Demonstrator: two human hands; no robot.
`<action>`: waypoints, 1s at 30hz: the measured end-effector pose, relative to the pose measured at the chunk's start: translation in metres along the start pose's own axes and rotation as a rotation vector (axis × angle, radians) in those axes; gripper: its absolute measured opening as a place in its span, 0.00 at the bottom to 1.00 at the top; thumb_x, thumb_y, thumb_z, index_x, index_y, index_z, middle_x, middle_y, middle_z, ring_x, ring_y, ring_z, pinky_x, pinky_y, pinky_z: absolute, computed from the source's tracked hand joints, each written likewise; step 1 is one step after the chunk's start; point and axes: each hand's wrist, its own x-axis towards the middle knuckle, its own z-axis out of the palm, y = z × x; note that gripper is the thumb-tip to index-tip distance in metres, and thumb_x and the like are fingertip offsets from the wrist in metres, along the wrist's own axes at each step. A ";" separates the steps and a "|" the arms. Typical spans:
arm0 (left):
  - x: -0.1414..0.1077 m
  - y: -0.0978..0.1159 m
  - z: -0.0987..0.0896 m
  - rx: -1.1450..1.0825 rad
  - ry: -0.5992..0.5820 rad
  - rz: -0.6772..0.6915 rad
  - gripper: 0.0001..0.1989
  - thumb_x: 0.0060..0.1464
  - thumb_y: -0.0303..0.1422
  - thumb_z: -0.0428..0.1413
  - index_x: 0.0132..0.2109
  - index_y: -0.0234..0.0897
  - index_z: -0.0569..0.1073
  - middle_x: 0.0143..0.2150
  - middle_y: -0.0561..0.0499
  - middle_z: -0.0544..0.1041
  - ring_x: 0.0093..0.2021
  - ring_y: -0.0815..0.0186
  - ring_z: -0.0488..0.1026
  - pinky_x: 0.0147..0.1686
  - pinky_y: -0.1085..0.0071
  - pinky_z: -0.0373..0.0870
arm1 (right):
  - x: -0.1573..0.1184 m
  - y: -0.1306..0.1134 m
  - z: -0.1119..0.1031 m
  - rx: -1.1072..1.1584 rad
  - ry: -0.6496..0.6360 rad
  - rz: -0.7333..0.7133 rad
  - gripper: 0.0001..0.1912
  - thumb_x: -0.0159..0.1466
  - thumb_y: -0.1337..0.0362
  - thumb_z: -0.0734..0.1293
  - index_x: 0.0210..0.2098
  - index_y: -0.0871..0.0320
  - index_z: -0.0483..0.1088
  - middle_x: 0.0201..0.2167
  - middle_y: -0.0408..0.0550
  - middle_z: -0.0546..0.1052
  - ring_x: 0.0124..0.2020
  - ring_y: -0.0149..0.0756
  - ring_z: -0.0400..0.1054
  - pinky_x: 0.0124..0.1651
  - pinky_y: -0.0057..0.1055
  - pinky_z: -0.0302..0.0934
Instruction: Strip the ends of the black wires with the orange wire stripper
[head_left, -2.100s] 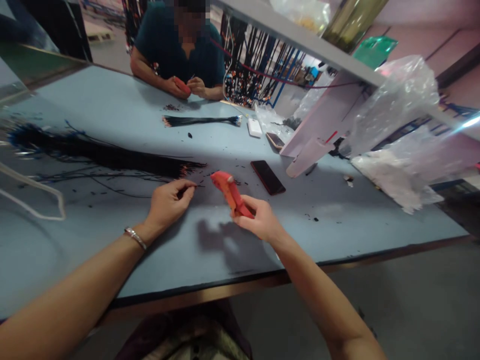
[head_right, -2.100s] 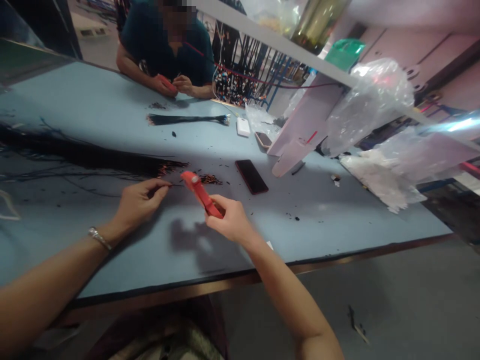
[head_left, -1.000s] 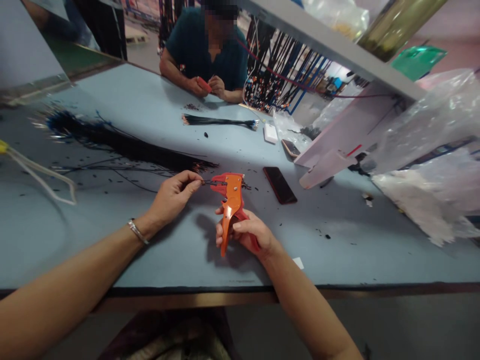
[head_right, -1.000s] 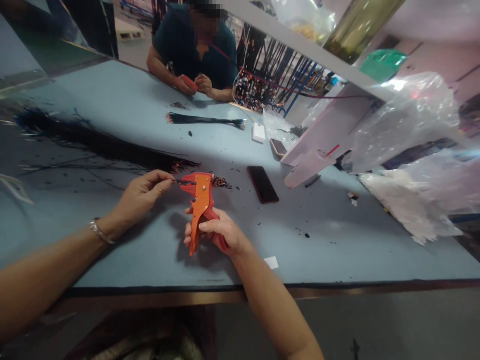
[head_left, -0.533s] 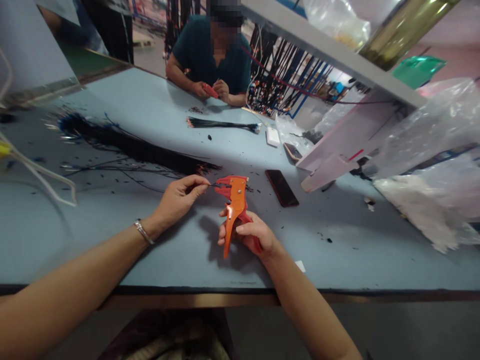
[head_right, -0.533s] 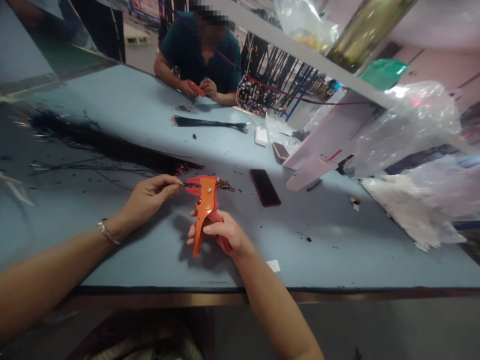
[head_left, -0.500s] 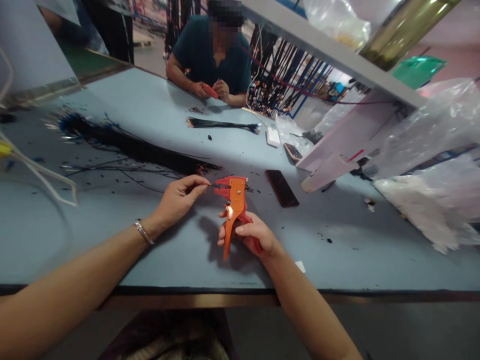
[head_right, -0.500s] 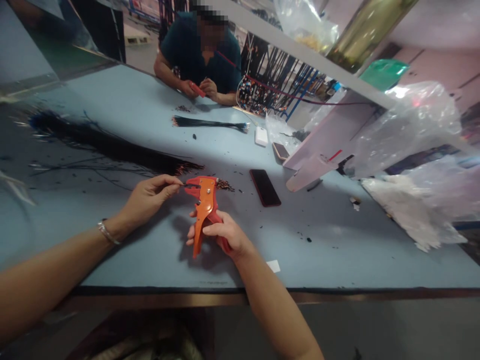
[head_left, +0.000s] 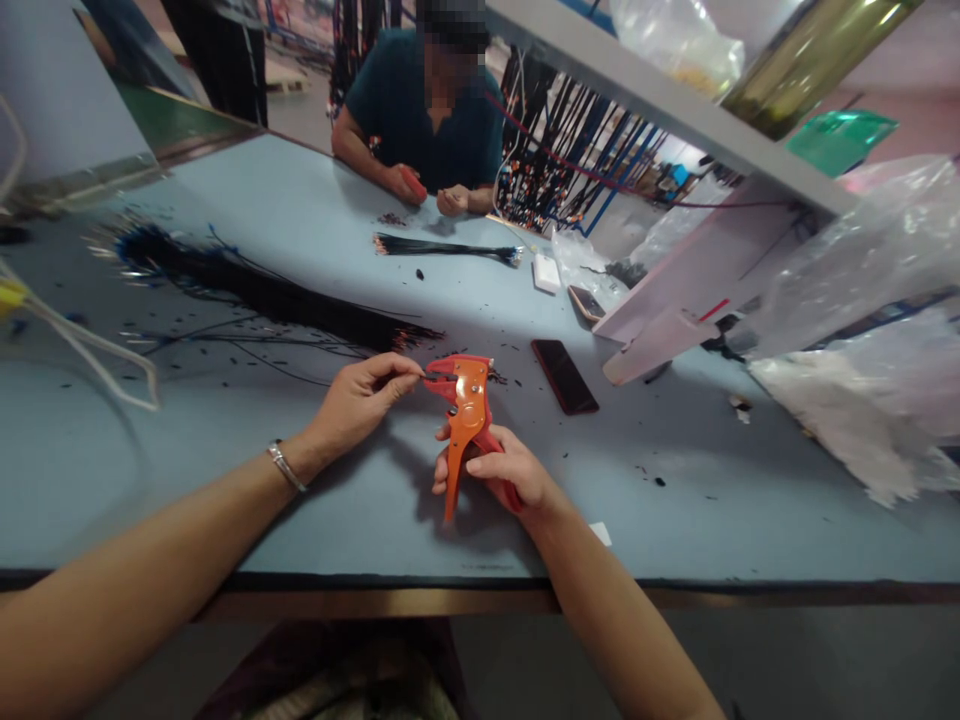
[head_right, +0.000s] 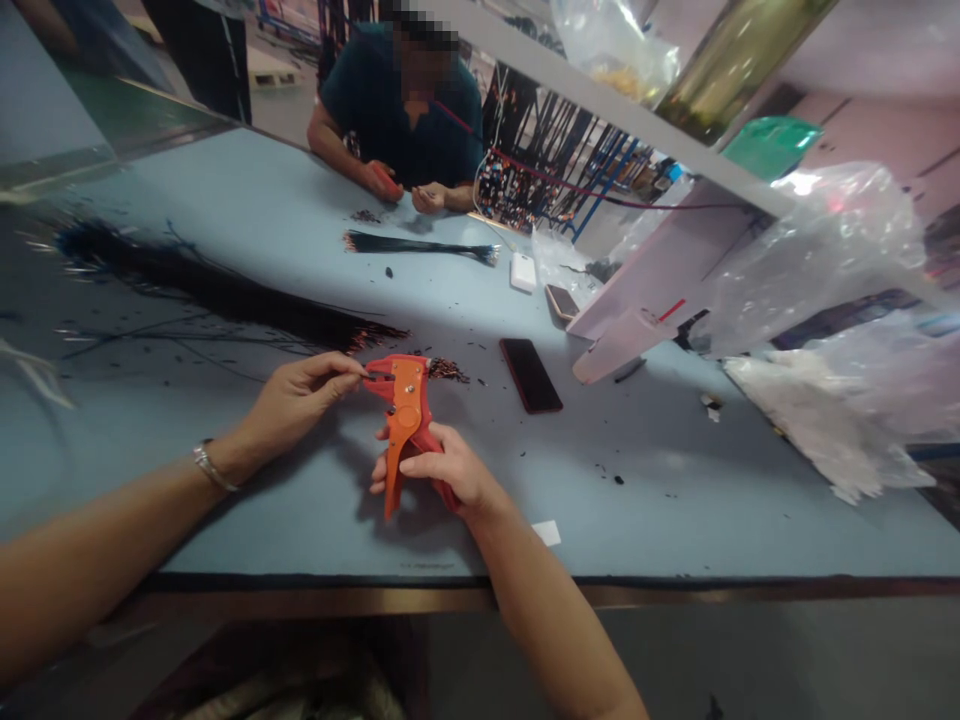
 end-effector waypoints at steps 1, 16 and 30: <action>0.000 0.000 0.000 -0.001 0.003 -0.004 0.09 0.53 0.37 0.56 0.34 0.36 0.75 0.31 0.51 0.77 0.33 0.66 0.71 0.38 0.72 0.68 | 0.000 0.000 0.000 -0.005 0.004 -0.001 0.21 0.53 0.66 0.71 0.46 0.64 0.69 0.32 0.51 0.79 0.32 0.41 0.76 0.40 0.40 0.71; -0.004 0.000 0.003 -0.016 -0.031 -0.019 0.11 0.53 0.39 0.56 0.33 0.35 0.75 0.31 0.52 0.76 0.33 0.66 0.71 0.36 0.72 0.67 | -0.001 0.002 0.002 -0.126 0.003 -0.034 0.19 0.56 0.60 0.72 0.43 0.62 0.68 0.32 0.50 0.77 0.32 0.40 0.75 0.35 0.36 0.69; -0.004 0.001 0.004 -0.061 -0.021 -0.025 0.11 0.52 0.39 0.57 0.32 0.36 0.75 0.29 0.52 0.75 0.31 0.66 0.69 0.35 0.72 0.66 | -0.004 0.002 0.007 -0.154 0.055 -0.045 0.19 0.57 0.58 0.73 0.42 0.62 0.67 0.28 0.47 0.77 0.26 0.36 0.73 0.27 0.31 0.69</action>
